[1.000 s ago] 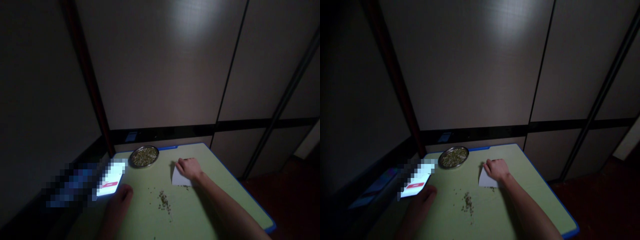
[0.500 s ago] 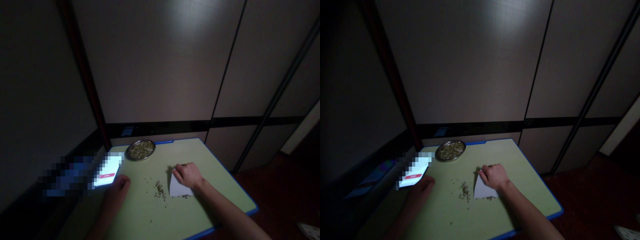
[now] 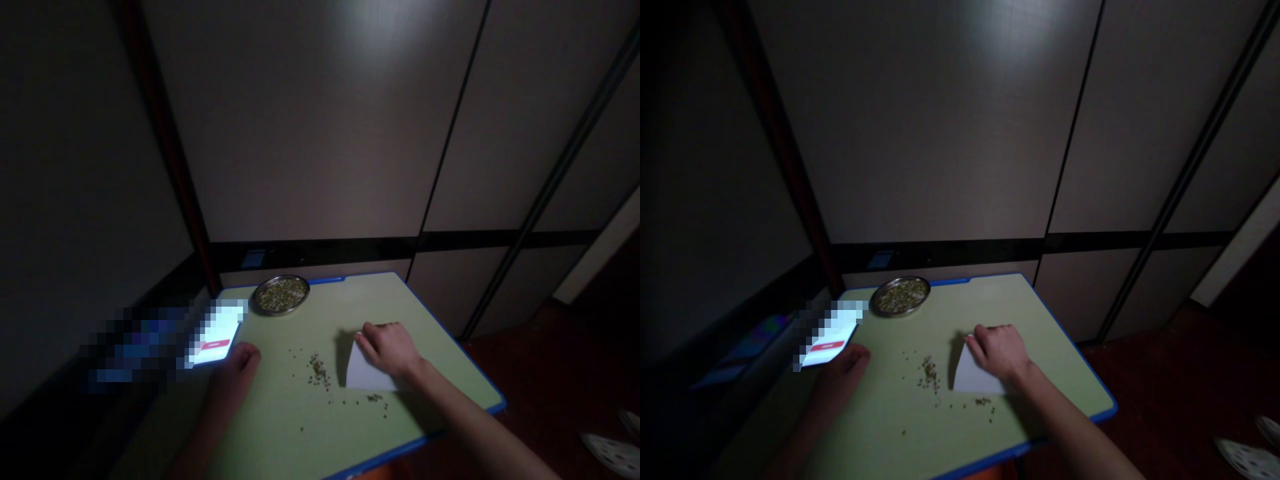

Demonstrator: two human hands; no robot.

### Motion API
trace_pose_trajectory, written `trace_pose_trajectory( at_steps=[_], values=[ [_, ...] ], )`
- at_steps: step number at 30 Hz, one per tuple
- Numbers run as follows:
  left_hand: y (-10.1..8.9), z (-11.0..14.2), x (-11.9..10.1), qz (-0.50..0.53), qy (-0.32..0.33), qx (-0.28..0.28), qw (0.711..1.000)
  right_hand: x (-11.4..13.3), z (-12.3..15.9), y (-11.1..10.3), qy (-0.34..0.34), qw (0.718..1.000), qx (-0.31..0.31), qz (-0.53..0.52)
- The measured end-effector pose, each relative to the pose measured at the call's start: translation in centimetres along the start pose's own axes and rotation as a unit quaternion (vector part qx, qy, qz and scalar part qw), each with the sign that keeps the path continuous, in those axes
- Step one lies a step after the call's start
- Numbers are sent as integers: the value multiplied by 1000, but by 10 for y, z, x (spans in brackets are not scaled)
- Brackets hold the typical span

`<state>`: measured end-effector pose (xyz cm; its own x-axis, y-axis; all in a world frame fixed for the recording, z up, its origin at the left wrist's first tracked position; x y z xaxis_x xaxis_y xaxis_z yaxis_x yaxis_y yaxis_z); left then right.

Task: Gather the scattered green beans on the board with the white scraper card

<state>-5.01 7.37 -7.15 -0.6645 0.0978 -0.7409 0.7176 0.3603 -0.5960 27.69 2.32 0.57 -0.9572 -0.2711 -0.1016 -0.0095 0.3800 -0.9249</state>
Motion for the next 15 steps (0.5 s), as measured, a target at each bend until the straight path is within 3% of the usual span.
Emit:
trace_pose_trajectory(
  at_steps=[15],
  values=[
    [-1,-1,0,1,-4,2,1000,-16,12,7,42,999,7,7]
  ],
)
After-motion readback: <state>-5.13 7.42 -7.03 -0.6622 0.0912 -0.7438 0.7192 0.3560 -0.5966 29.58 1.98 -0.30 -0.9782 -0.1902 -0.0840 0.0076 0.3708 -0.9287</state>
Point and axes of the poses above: each hand's wrist, its own z-axis away from the middle knuckle, its own y-axis out of the palm, x = y × z, the point moved 5 cm from there along -z, towards the middle knuckle, and after that the axes turned 5 degrees about -x, right-handed, at the moved point
